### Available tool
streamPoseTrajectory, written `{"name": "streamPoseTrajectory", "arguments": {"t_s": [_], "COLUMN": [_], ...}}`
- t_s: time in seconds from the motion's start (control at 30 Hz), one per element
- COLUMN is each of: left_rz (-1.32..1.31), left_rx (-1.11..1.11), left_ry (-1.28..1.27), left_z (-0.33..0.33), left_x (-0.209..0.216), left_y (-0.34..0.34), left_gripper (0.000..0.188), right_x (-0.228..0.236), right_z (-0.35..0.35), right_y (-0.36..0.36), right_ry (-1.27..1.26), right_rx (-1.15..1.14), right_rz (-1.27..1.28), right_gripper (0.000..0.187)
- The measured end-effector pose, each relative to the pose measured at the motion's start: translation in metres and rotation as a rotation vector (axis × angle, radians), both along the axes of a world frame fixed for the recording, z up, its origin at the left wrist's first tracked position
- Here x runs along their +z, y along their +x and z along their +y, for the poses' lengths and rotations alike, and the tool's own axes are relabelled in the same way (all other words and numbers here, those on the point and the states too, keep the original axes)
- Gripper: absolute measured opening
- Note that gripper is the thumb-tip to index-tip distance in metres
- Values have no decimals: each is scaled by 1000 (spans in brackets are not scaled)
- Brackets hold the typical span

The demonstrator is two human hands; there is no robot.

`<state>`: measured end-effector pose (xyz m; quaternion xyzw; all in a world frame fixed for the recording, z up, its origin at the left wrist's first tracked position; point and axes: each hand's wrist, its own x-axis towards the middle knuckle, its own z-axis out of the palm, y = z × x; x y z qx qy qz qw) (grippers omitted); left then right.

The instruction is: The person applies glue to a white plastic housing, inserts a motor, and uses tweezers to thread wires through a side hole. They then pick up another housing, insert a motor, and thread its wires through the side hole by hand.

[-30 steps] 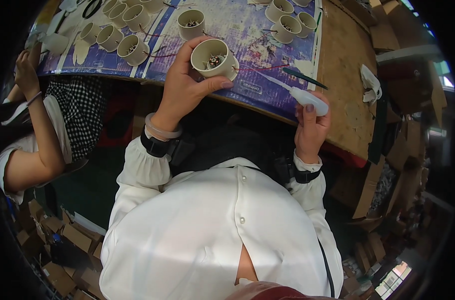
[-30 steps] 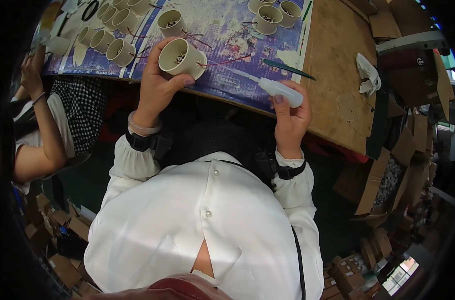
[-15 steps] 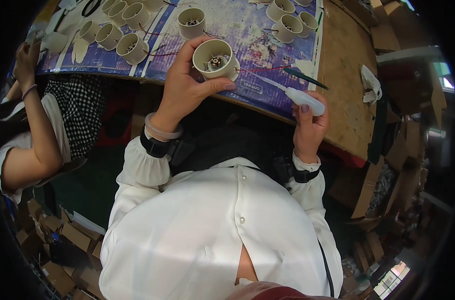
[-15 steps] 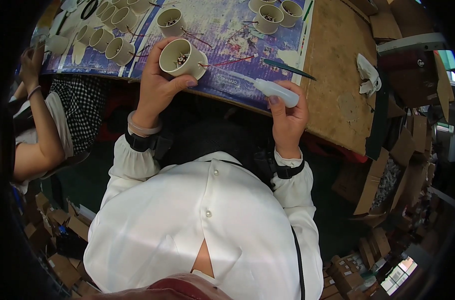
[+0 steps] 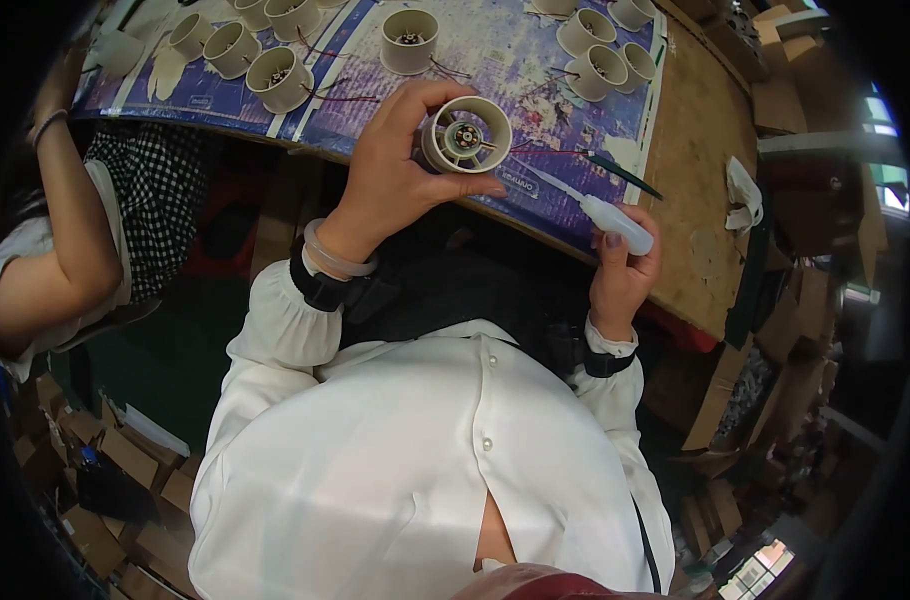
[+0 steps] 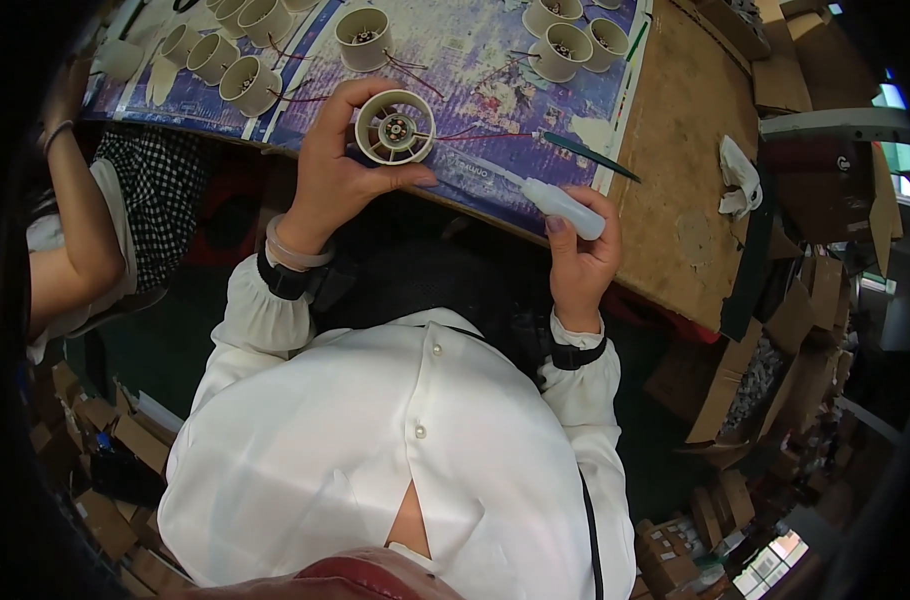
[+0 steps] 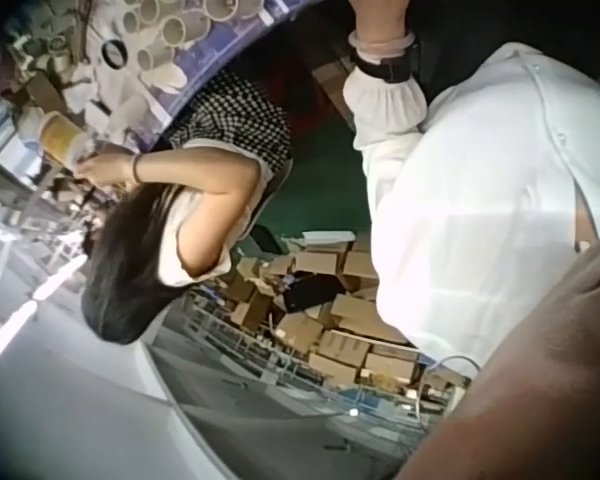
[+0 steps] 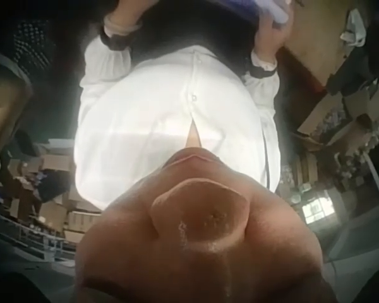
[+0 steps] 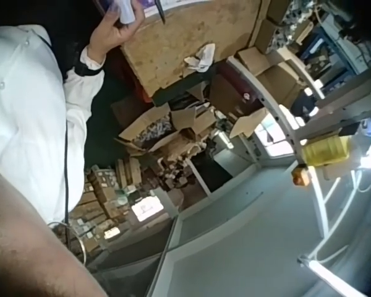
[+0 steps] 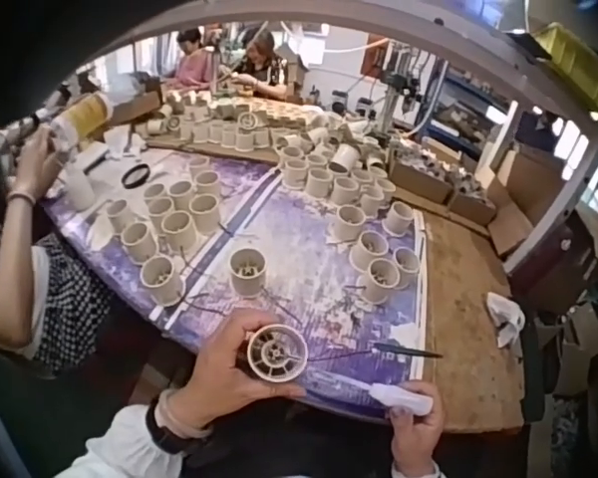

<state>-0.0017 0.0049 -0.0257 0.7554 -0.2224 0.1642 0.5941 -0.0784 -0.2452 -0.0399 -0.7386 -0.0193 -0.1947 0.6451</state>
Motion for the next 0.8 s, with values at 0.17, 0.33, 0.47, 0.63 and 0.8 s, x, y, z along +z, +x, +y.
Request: {"name": "streamPoseTrajectory", "arguments": {"t_s": [0.17, 0.33, 0.47, 0.63, 0.8], "left_rz": [-41, 27, 48, 78, 125], "left_rx": [21, 29, 26, 31, 57], "left_ry": [-12, -41, -70, -81, -95], "left_z": [-1, -1, -1, -2, -3], "left_x": [-2, -6, -8, -9, -12], "left_y": [2, 2, 3, 2, 2], "left_gripper": [71, 70, 69, 70, 72], "right_x": [-3, -2, -6, -7, -8], "right_z": [1, 5, 2, 1, 1], "right_y": [0, 0, 0, 0, -2], "right_ry": [17, 43, 27, 6, -26], "right_rx": [-5, -31, -30, -17, -23], "right_rz": [8, 22, 35, 25, 24], "right_gripper": [35, 35, 35, 35, 35]}}
